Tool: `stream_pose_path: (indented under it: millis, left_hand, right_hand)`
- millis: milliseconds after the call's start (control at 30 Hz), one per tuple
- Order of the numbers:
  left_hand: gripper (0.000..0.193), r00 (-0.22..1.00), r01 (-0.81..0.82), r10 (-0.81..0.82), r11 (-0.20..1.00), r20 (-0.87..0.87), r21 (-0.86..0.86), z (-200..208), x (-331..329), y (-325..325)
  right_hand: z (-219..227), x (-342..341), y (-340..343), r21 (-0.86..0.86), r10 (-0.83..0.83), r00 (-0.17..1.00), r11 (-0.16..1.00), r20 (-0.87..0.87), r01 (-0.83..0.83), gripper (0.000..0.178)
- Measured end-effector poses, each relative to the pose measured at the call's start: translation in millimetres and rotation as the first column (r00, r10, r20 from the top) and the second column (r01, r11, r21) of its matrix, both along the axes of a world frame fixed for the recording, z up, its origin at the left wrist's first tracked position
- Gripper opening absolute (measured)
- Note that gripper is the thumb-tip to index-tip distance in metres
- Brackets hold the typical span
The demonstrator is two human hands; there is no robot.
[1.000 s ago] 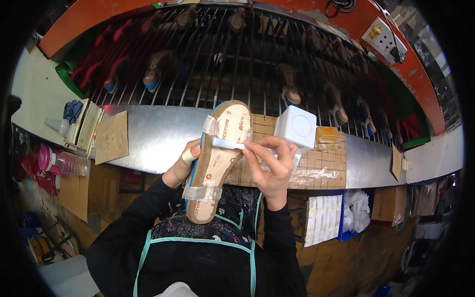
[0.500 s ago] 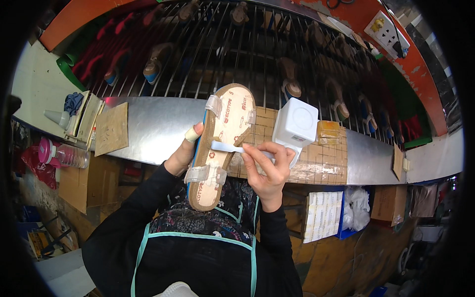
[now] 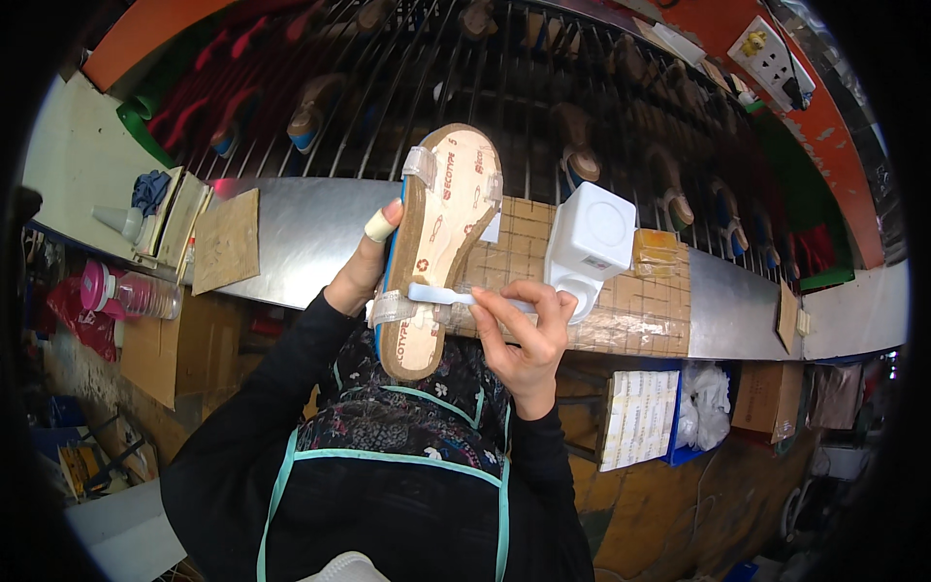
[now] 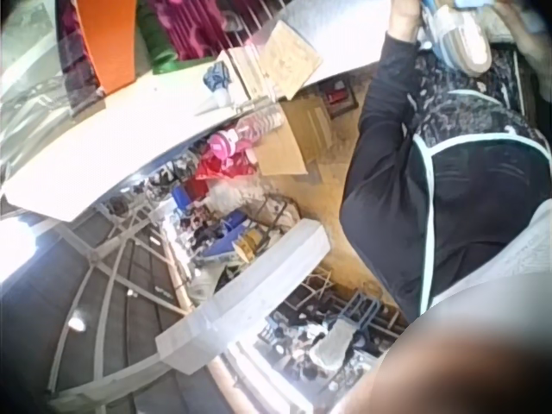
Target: The person repeatedly applies a white adhesive to the sole of a blue and beige sandal using a small brush. They dip the brush into a white container, spread the adhesive across the sole, and place the sandal on a metal rack. The person repeats this process for multiple sandals.
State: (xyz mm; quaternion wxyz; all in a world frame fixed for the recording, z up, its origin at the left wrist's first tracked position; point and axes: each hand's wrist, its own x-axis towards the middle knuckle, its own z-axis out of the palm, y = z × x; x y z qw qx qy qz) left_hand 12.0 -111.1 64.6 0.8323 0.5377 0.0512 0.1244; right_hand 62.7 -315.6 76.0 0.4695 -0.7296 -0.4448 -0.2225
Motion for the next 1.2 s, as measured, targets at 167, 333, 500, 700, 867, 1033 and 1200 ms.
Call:
stream_pose_path:
  millis: [167, 333, 500, 700, 867, 1033, 1200]
  left_hand:
    - [0.072, 0.999, -0.024, 0.023, 0.999, 0.026, 0.026, -6, 3, 4]
    - [0.087, 0.995, 0.092, -0.09, 0.995, -0.044, 0.042, -9, 5, 11]
    - [0.087, 0.995, 0.085, -0.083, 0.996, -0.055, 0.028, -6, 4, 8]
    - [0.076, 0.999, 0.03, -0.031, 0.999, -0.014, -0.04, -1, 8, -6]
    - [0.08, 1.0, -0.017, 0.018, 0.994, 0.011, -0.11, -2, 1, -7]
    - [0.08, 0.982, -0.191, 0.188, 0.974, -0.036, -0.126, -12, -8, 13]
    - [0.077, 0.976, -0.218, 0.219, 0.976, -0.012, 0.025, -25, -12, 29]
  right_hand:
    - [-5, -6, -2, 0.013, 0.002, 1.0, 1.0, -0.023, -0.001, 0.028]
    - [-9, -9, -6, -0.002, 0.002, 1.0, 1.0, 0.008, -0.002, 0.03]
    - [-5, -14, -12, -0.059, -0.011, 0.997, 0.998, 0.074, 0.015, 0.029]
    - [8, 31, 6, 0.111, -0.095, 0.994, 0.989, -0.054, 0.101, 0.024]
    - [3, 34, 14, 0.024, -0.129, 0.983, 0.991, -0.134, 0.133, 0.02]
    - [-17, -17, -3, -0.066, 0.007, 0.932, 0.997, -0.363, -0.033, 0.017]
    - [-21, -34, -12, -0.014, 0.049, 0.794, 0.997, -0.606, -0.073, 0.015]
